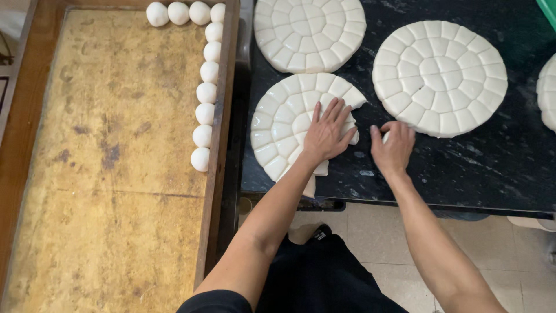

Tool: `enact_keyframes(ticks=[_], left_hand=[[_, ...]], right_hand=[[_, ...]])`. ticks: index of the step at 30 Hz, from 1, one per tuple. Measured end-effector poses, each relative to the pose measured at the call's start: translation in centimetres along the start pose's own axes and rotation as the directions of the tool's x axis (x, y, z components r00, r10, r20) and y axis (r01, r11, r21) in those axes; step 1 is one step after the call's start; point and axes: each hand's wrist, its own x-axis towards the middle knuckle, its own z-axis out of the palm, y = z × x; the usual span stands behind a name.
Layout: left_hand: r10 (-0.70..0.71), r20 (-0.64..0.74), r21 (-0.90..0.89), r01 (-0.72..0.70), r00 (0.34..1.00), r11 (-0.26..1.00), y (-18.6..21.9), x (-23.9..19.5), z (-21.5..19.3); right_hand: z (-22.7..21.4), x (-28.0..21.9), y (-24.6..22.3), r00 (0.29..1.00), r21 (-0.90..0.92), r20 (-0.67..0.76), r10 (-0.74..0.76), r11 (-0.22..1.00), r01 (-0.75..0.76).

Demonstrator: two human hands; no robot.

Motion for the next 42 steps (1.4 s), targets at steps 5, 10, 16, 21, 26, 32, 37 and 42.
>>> enact_keyframes(ticks=[5, 10, 16, 21, 26, 32, 37, 42], left_hand=[[0.025, -0.035, 0.009, -0.025, 0.999, 1.0, -0.2, -0.3, 0.4], [0.042, -0.029, -0.004, -0.042, 0.999, 0.999, -0.2, -0.6, 0.2], [0.053, -0.031, -0.017, -0.053, 0.998, 0.998, -0.3, -0.4, 0.1], [0.076, -0.053, -0.025, -0.078, 0.996, 0.997, -0.3, -0.6, -0.1], [0.059, -0.029, -0.021, -0.06, 0.998, 0.998, 0.0, -0.7, -0.3], [0.056, -0.018, -0.022, -0.056, 0.998, 0.998, -0.1, -0.6, -0.1], [0.065, -0.011, -0.009, -0.065, 0.998, 0.998, -0.3, -0.7, 0.0], [0.06, -0.016, 0.0, -0.06, 0.998, 0.998, 0.0, -0.5, -0.1]], right_hand=[[-2.5, -8.5, -1.5, 0.981, 0.104, 0.078, -0.176, 0.98, 0.168], [-4.8, -5.9, 2.6, 0.997, -0.016, 0.048, -0.057, 0.998, 0.057], [0.7, -2.6, -1.0, 0.999, 0.13, -0.035, -0.03, 0.991, 0.034], [-3.7, -9.4, -1.3, 0.982, 0.166, 0.097, -0.164, 0.975, 0.146], [-3.3, -3.1, 2.4, 0.999, -0.024, -0.02, -0.035, 0.999, 0.035], [0.7, -2.7, -1.7, 0.999, 0.135, 0.04, -0.021, 0.991, 0.016], [-3.9, -9.2, -0.6, 0.977, 0.122, 0.116, -0.177, 0.979, 0.162], [-2.8, -2.4, 2.8, 0.998, -0.028, -0.039, -0.045, 0.999, 0.044]])
